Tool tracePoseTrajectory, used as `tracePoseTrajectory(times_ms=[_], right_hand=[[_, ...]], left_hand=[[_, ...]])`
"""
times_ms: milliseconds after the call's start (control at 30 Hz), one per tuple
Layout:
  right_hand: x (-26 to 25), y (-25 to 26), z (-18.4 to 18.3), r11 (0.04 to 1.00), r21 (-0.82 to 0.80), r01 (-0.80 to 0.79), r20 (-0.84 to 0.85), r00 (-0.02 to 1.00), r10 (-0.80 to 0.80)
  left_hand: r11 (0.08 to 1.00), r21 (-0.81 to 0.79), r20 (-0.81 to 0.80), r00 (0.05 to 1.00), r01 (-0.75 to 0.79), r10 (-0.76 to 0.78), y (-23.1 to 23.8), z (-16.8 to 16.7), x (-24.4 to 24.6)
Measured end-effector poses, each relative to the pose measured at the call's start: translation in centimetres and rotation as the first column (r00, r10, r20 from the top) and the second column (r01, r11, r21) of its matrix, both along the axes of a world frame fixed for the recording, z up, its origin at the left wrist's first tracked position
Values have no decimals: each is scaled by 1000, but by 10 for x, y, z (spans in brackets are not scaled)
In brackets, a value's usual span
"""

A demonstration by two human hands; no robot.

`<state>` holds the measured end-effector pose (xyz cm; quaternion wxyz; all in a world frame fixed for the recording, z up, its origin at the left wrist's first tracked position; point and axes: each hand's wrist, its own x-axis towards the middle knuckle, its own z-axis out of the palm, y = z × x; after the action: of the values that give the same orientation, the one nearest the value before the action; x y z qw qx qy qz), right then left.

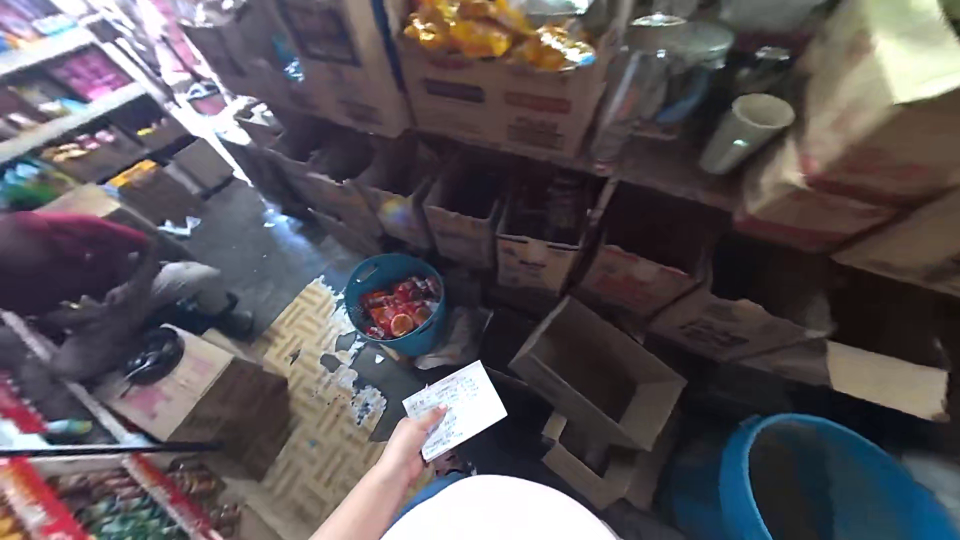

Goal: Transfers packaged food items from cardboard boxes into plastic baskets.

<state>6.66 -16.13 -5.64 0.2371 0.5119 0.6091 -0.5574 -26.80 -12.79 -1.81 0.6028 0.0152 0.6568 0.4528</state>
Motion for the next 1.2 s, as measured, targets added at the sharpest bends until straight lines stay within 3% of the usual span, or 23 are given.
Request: tracePoseTrajectory(times_ms=[33, 67, 133, 267, 367, 633, 833, 1033, 1200], right_hand=[[0, 5, -36, 992, 97, -83, -60, 994, 90], [-10, 16, -56, 995, 40, -89, -8, 996, 89], [-31, 37, -85, 999, -14, 35, 125, 992, -33], [-40, 66, -138, 961, 136, 241, 234, 935, -267], [-54, 83, -151, 956, 148, 253, 297, 911, -287], [-149, 139, -153, 985, -25, -170, 354, 920, 168], [-240, 227, -138, 956, 62, -287, 327, 911, 253], [-341, 303, -150, 912, 38, -409, 317, 870, 377], [-423, 353, -155, 884, 19, -467, 233, 862, 450]], left_hand=[[1000, 7, 11, 1000, -20, 20, 3, -1, -16], [999, 14, 17, 999, -39, 39, 6, -1, -32], [995, 33, 14, 996, -89, 89, 9, -6, -67], [977, 31, 26, 977, -211, 210, 8, -22, -135], [947, 34, 35, 948, -319, 318, -4, -29, -173], [860, 29, -44, 859, -509, 510, -48, -39, -236], [773, -27, -65, 773, -634, 631, -66, -54, -267], [696, -12, -110, 693, -718, 712, -45, -51, -313], [683, 0, -234, 664, -731, 710, 6, -26, -357]])
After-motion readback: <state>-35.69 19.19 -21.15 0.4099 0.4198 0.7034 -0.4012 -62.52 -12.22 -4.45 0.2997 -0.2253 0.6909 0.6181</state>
